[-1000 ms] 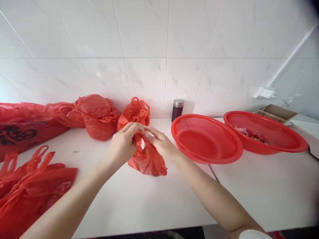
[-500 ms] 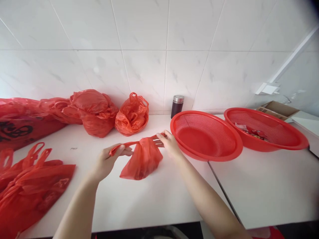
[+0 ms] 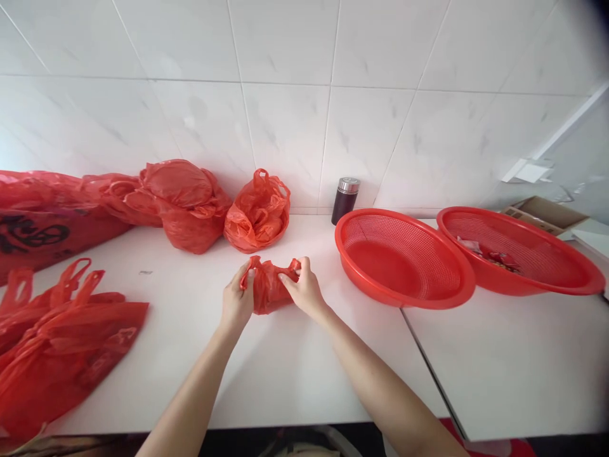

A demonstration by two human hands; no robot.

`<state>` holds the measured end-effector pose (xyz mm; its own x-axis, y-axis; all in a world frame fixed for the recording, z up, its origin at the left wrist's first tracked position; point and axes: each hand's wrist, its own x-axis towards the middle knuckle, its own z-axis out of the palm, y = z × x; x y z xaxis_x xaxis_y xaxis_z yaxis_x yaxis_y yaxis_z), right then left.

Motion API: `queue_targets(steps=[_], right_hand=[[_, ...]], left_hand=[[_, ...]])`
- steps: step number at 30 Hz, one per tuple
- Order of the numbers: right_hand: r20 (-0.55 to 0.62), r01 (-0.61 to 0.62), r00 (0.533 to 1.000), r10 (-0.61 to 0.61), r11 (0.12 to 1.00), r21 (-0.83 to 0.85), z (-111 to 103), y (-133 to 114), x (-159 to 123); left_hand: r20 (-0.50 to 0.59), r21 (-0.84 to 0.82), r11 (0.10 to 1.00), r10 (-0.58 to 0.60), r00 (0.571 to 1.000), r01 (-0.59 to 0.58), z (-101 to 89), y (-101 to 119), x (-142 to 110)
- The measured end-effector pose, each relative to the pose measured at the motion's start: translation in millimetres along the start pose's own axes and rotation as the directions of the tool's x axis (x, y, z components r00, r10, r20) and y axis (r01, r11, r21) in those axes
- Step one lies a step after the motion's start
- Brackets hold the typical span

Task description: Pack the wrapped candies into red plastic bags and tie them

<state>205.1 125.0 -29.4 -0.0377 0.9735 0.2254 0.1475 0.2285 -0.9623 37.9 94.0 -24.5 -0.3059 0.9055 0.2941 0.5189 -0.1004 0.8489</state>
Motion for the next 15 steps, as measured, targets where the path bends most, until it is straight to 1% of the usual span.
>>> queue_targets(steps=[3,8,12,15], right_hand=[[-0.016,-0.027,1.000,0.027,1.000,0.015,-3,14,8],[-0.003,-0.062,0.998,0.062,0.998,0.026,-17,36,24],[0.015,-0.083,0.996,0.084,0.995,-0.050,-24,48,27],[0.025,-0.082,0.996,0.086,0.988,-0.133,-27,53,26]], left_hand=[[0.036,0.125,0.992,-0.025,0.999,0.020,7.0,-11,10],[0.144,0.272,0.962,-0.065,0.987,0.024,2.1,-31,17],[0.232,0.329,0.944,-0.069,0.970,-0.011,-0.1,-41,19],[0.276,0.368,0.929,-0.069,0.959,-0.039,0.1,-44,19]])
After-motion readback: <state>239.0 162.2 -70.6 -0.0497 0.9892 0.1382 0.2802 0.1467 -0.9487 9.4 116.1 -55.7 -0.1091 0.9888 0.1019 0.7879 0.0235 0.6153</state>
